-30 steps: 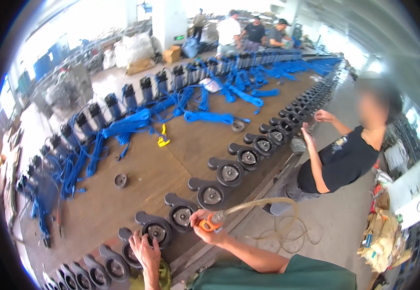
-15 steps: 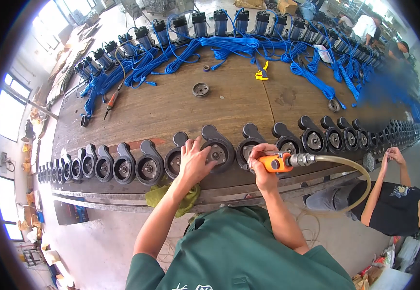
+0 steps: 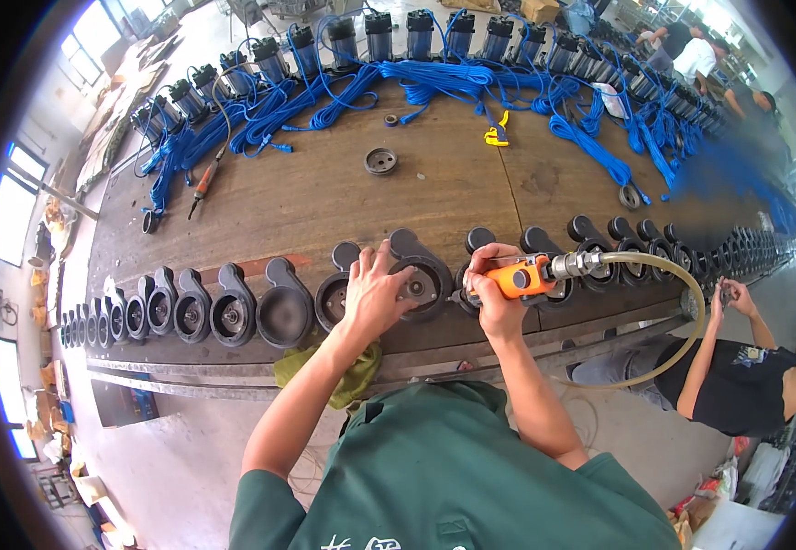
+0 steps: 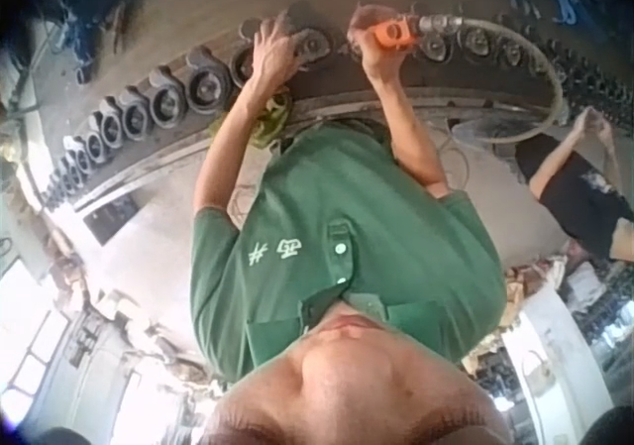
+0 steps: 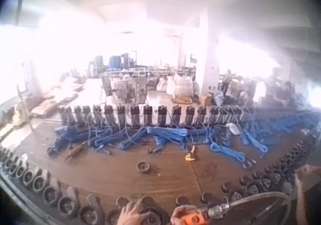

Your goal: The person assembles pump components on a factory line using a pneumatic screwdriver. They place metal plates onto pump housings, wipe parts with a cloth, and secure bolts into the assembly.

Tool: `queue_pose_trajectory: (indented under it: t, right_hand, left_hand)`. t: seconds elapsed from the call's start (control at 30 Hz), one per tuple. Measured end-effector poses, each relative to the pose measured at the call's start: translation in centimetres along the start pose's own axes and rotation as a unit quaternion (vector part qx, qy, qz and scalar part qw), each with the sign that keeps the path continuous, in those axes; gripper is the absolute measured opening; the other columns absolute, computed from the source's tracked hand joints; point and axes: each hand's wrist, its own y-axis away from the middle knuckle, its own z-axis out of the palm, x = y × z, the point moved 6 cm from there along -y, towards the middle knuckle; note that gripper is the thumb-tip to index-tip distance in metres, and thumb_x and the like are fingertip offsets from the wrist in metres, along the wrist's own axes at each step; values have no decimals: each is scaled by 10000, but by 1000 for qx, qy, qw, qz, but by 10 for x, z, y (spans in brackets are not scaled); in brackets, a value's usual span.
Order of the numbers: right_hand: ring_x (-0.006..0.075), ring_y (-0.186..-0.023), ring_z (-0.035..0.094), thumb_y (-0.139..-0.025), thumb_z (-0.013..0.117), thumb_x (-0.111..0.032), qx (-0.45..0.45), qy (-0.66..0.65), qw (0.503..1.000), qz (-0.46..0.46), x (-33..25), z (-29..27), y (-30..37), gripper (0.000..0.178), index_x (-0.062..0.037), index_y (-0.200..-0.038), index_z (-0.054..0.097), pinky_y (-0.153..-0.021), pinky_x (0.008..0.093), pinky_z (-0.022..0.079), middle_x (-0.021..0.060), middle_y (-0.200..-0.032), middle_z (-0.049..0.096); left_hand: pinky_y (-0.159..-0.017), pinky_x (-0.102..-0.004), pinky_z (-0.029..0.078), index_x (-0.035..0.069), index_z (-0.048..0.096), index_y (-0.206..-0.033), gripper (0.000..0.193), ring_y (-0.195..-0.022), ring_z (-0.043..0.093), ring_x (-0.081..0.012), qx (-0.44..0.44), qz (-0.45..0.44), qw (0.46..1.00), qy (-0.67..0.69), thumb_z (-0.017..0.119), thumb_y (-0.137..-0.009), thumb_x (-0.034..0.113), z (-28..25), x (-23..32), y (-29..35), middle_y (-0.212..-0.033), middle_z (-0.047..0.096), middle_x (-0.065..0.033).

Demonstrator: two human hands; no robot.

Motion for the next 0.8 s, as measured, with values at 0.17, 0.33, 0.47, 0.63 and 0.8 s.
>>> queue_pose_trajectory:
  t: [0.17,0.33,0.47,0.63,0.8]
  right_hand:
    - [122,-687,577,-807,548,79,12,-11,1000,-1,1,4,-1,297,-9,-1089,536,-639,251,497,72,-880,600]
    - [93,-706,594,-807,597,91,21,-29,999,-8,13,11,-9,298,-22,-1082,574,-630,218,495,50,-864,632]
    - [128,-715,587,-819,564,84,1,25,1000,-3,33,16,-15,301,-19,-1100,537,-653,252,501,68,-899,596]
    - [105,-796,645,-775,641,85,7,2,1000,25,51,23,-16,252,1,-1012,626,-737,235,522,53,-882,664]
    - [101,-783,635,-767,630,97,-12,-5,1000,23,56,28,-19,253,10,-1005,625,-721,228,509,54,-867,656]
  left_hand:
    - [-1073,-508,354,167,718,-1186,579,-1335,367,-445,-29,-13,999,14,863,-648,321,2,-5,-4,-1505,386,-237]
    - [-1071,-514,346,135,725,-1128,559,-1360,359,-446,-33,-38,999,-19,868,-638,363,5,0,-8,-1505,388,-254]
    - [-1054,-519,348,150,732,-1121,557,-1351,372,-435,-23,-32,998,-52,859,-638,397,2,4,-10,-1479,414,-260]
    - [-963,-504,372,197,748,-1098,547,-1235,462,-394,-64,-39,995,-68,822,-639,486,4,1,-12,-1290,578,-221]
    - [-928,-497,373,185,754,-1061,508,-1163,501,-354,-55,-28,994,-89,799,-667,503,12,-3,-10,-1124,648,-136]
